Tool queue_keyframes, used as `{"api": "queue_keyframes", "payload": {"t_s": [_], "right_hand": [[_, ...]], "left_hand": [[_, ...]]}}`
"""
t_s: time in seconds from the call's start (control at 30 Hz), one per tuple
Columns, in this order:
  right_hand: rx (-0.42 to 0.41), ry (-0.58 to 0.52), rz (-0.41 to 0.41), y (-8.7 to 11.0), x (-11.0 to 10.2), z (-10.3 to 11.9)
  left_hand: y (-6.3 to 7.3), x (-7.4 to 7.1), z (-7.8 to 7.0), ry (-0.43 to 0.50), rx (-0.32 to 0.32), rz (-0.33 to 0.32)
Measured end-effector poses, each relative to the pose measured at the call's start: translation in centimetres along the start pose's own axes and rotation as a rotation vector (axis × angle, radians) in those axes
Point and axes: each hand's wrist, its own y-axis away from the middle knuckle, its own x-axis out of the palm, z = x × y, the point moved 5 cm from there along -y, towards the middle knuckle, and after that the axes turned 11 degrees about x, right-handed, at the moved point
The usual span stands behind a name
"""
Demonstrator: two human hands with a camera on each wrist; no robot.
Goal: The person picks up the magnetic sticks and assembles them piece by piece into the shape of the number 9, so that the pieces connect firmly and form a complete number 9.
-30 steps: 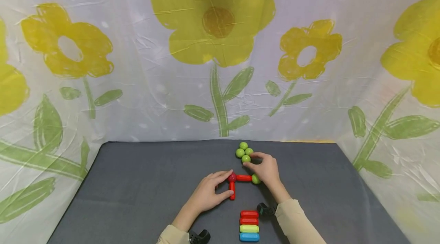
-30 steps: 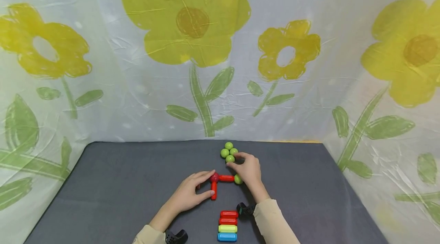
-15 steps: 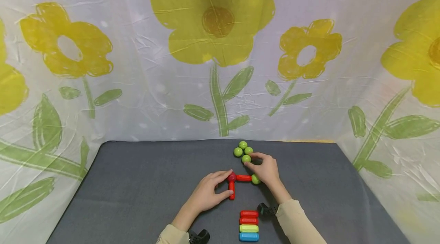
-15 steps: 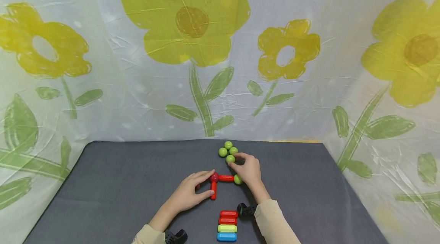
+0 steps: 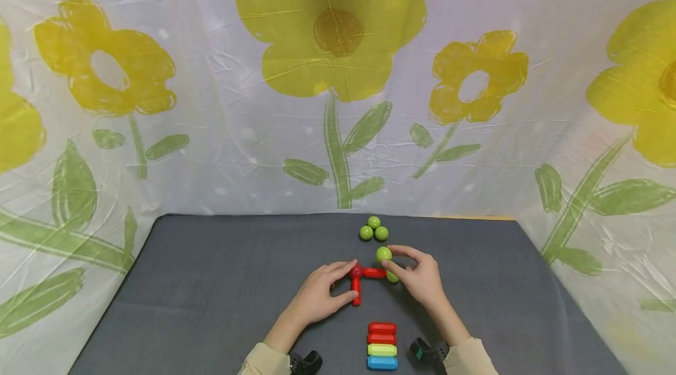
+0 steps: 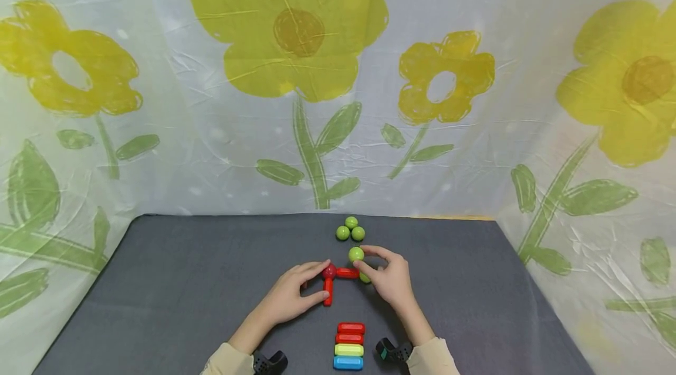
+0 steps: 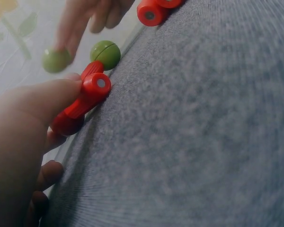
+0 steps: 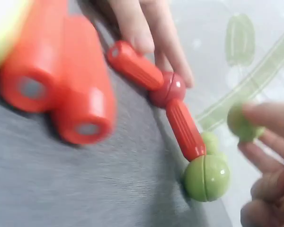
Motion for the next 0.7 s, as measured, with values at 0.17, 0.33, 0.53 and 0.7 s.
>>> {"api": "queue_keyframes", "payload": {"t_s": [0.17,0.33,0.53,0.7], "right_hand": [[-0.051,-0.164,0.182,1.8,0.7,-0.6],[-0.097,-0.208,0.311,2.9,1.4,-1.6],[-0.140,-0.128,0.411,3.6,2.1,-2.4],[-0.177,-0.100,0.432,3.9,2.3,-2.2]], "left_hand": [[0.1,-0.1,0.3,-0.010,-0.009,-0.002],[0.2,-0.1,0.5,-0.029,-0.011,-0.006],[0.1,0.0,0.5,-0.010,-0.013,-0.003],[0.0,0.2,0.5,-0.001,-0.019,0.003]]}}
